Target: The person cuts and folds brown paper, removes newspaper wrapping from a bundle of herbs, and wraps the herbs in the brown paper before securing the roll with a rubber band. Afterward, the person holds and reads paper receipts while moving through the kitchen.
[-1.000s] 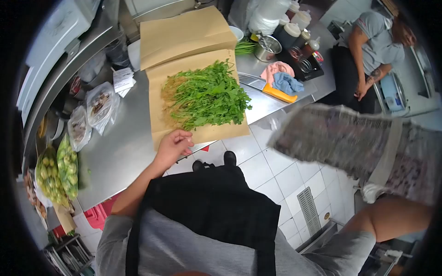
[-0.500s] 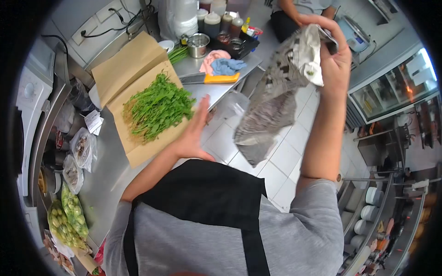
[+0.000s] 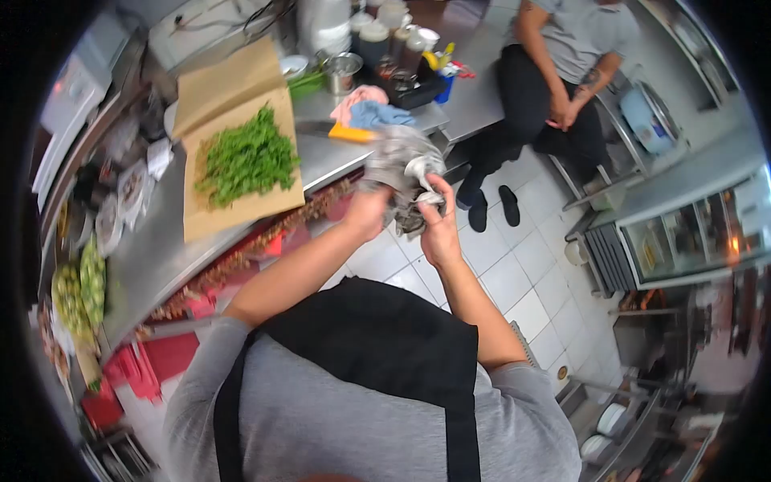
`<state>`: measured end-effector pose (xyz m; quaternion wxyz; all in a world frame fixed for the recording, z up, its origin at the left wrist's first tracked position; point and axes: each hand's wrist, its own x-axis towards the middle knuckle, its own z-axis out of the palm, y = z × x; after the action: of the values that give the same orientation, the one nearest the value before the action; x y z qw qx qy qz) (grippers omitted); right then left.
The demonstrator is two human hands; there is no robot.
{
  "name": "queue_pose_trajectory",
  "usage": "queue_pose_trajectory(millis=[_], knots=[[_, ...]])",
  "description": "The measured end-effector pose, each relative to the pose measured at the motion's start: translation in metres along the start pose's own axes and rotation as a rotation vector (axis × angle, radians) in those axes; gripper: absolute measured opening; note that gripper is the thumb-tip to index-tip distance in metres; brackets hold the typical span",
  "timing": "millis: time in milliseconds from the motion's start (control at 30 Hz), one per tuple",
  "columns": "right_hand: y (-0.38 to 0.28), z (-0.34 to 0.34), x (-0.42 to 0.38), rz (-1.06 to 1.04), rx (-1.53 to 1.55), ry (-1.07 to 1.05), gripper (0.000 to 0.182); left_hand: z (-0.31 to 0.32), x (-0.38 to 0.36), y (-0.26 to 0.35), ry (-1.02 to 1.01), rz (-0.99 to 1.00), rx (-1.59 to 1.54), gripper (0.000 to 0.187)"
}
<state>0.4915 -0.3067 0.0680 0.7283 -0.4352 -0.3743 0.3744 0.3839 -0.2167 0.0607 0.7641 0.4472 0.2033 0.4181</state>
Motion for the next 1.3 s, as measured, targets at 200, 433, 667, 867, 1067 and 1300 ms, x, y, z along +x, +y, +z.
queue_pose_trajectory(millis=[200, 433, 667, 867, 1067, 1300], knots=[[0.033, -0.021, 0.014, 0.495, 0.422, 0.107, 0.043, 0.014, -0.076, 0.05, -0.148, 0.32, 1.551, 0.076], [-0.034, 0.102, 0.042, 0.484, 0.666, -0.211, 0.039, -0.018, -0.151, 0.038, 0.412, 0.566, 0.735, 0.135], [0.007, 0.178, -0.101, -0.618, -0.385, -1.136, 0.038, -0.036, -0.248, 0.064, 0.927, 0.723, 0.201, 0.076], [0.017, 0.244, -0.183, -1.02, -0.33, -1.498, 0.07, -0.046, -0.368, 0.079, 1.066, 0.649, -0.379, 0.029], [0.064, 0.25, -0.261, -0.313, -0.328, -2.023, 0.082, -0.1, -0.601, -0.059, 1.627, 0.539, -0.254, 0.028], [0.219, 0.188, -0.302, 0.156, -1.056, -2.161, 0.058, 0.112, -0.806, -0.079, 2.095, -1.002, 0.667, 0.041]])
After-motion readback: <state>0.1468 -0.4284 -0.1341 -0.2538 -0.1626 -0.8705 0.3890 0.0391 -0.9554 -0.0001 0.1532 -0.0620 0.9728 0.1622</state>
